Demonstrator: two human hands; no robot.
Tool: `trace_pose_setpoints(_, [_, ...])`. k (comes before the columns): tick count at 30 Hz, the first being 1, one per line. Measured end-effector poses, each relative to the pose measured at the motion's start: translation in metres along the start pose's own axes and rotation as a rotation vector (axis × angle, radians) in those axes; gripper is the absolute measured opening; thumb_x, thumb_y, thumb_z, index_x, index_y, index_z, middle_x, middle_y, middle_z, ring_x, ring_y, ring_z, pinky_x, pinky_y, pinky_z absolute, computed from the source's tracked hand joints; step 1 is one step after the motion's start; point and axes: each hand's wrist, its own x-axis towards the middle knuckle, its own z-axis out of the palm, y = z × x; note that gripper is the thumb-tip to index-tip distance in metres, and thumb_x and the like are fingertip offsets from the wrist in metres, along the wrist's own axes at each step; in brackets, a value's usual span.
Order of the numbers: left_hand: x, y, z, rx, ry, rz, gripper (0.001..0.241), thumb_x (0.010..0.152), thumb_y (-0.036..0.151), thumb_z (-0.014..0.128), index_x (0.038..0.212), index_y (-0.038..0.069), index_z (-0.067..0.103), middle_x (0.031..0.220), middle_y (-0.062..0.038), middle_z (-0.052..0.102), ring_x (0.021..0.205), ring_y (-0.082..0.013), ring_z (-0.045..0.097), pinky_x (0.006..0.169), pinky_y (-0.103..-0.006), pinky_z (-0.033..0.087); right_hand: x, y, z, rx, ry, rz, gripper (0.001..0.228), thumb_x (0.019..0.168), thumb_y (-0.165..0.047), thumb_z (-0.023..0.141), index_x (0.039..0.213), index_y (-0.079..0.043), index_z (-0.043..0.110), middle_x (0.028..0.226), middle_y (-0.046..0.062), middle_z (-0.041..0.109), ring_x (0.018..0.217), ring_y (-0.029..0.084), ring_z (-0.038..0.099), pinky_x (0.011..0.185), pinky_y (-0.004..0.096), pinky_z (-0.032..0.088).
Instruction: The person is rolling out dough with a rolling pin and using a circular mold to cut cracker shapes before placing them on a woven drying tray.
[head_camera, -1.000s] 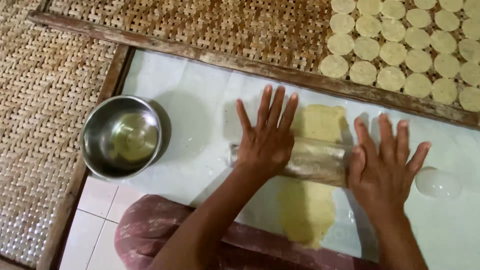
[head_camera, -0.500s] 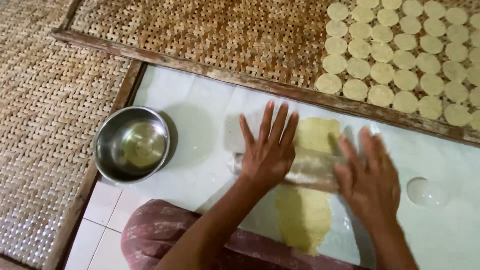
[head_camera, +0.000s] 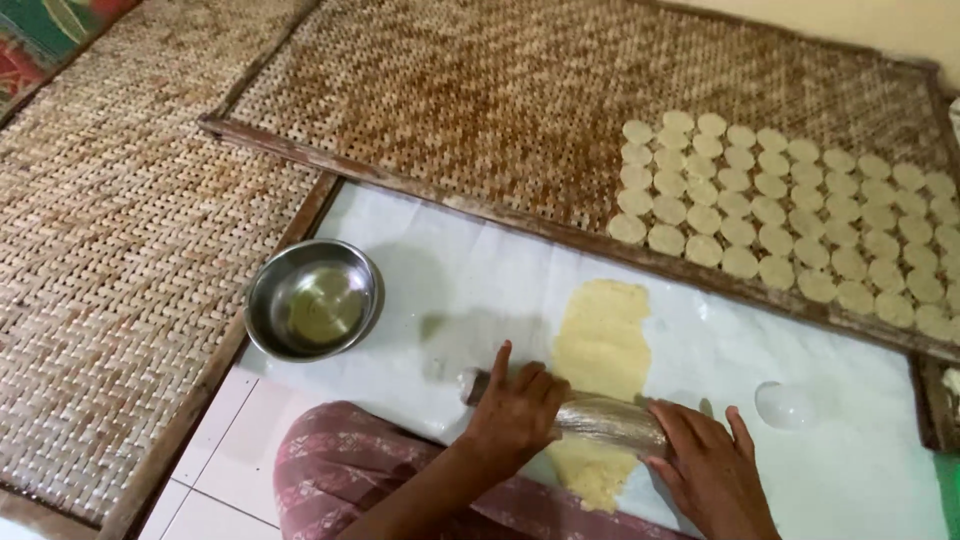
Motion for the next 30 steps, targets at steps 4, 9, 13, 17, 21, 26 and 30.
trace_pose_setpoints(4, [0.03, -0.02, 0.004, 0.043, 0.141, -0.002, 0.06, 0.08, 0.031, 0.082, 0.128, 0.008, 0.054, 0.112, -0.009, 0.054, 0.114, -0.0299, 0.051, 0.117, -0.0677, 0.024, 0.035, 0.005, -0.018, 0.052, 0.105, -0.017, 0.076, 0.074, -0.039, 0.078, 0.144, -0.029, 0.051, 0.126, -0.005, 0.064, 0.112, 0.022, 0.064, 0.115, 0.057, 0.038])
trace_pose_setpoints(9, [0.04, -0.038, 0.026, 0.118, 0.128, -0.001, 0.072, 0.075, 0.035, 0.084, 0.134, 0.008, 0.052, 0.12, -0.009, 0.059, 0.113, -0.0301, 0.054, 0.11, -0.0591, 0.035, 0.047, 0.005, 0.009, 0.046, 0.156, 0.035, 0.077, 0.083, -0.051, 0.068, 0.151, -0.024, 0.046, 0.138, 0.001, 0.06, 0.128, 0.029, 0.057, 0.12, 0.055, 0.029])
trace_pose_setpoints(13, [0.046, -0.037, 0.034, 0.123, 0.051, -0.029, 0.08, 0.098, 0.065, 0.049, 0.148, 0.004, 0.052, 0.141, -0.015, 0.062, 0.137, -0.0375, 0.05, 0.12, -0.0716, 0.02, 0.059, -0.001, 0.013, 0.012, 0.174, 0.082, 0.077, 0.094, -0.058, 0.047, 0.158, -0.016, 0.038, 0.158, 0.003, 0.048, 0.15, 0.027, 0.039, 0.122, 0.061, 0.016])
trace_pose_setpoints(17, [0.075, -0.049, 0.038, 0.19, 0.038, -0.134, 0.087, 0.101, 0.07, 0.034, 0.158, 0.003, 0.037, 0.165, -0.021, 0.031, 0.158, -0.038, 0.013, 0.121, -0.0707, 0.0, 0.096, -0.003, 0.008, -0.007, 0.355, 0.118, 0.065, 0.103, -0.047, 0.039, 0.16, -0.015, 0.043, 0.165, 0.012, 0.044, 0.153, 0.041, 0.037, 0.119, 0.077, 0.012])
trace_pose_setpoints(21, [0.114, -0.063, 0.033, 0.253, 0.006, -0.197, 0.084, 0.101, 0.067, 0.036, 0.164, 0.012, 0.029, 0.174, -0.014, 0.011, 0.161, -0.0348, 0.002, 0.118, -0.08, 0.004, 0.13, 0.008, -0.004, 0.068, 0.411, 0.067, 0.057, 0.112, -0.031, 0.042, 0.164, -0.01, 0.05, 0.176, 0.015, 0.023, 0.162, 0.034, 0.008, 0.12, 0.065, -0.009])
trace_pose_setpoints(26, [0.155, -0.088, 0.036, 0.253, -0.061, -0.215, 0.076, 0.107, 0.062, 0.034, 0.167, 0.018, 0.02, 0.173, -0.015, 0.0, 0.16, -0.0364, -0.001, 0.116, -0.0817, 0.003, 0.17, 0.02, -0.018, 0.133, 0.348, 0.111, 0.059, 0.113, -0.04, 0.03, 0.162, -0.01, 0.045, 0.172, 0.027, 0.028, 0.157, 0.053, 0.016, 0.115, 0.076, -0.003])
trace_pose_setpoints(30, [0.184, -0.104, 0.041, 0.276, -0.043, -0.219, 0.07, 0.109, 0.055, 0.034, 0.168, 0.02, 0.021, 0.174, -0.013, 0.005, 0.161, -0.0331, 0.002, 0.117, -0.0784, -0.008, 0.196, 0.032, -0.023, 0.179, 0.248, 0.207, 0.074, 0.109, -0.058, 0.016, 0.17, -0.02, 0.032, 0.177, 0.006, -0.002, 0.158, 0.028, -0.013, 0.116, 0.072, -0.016])
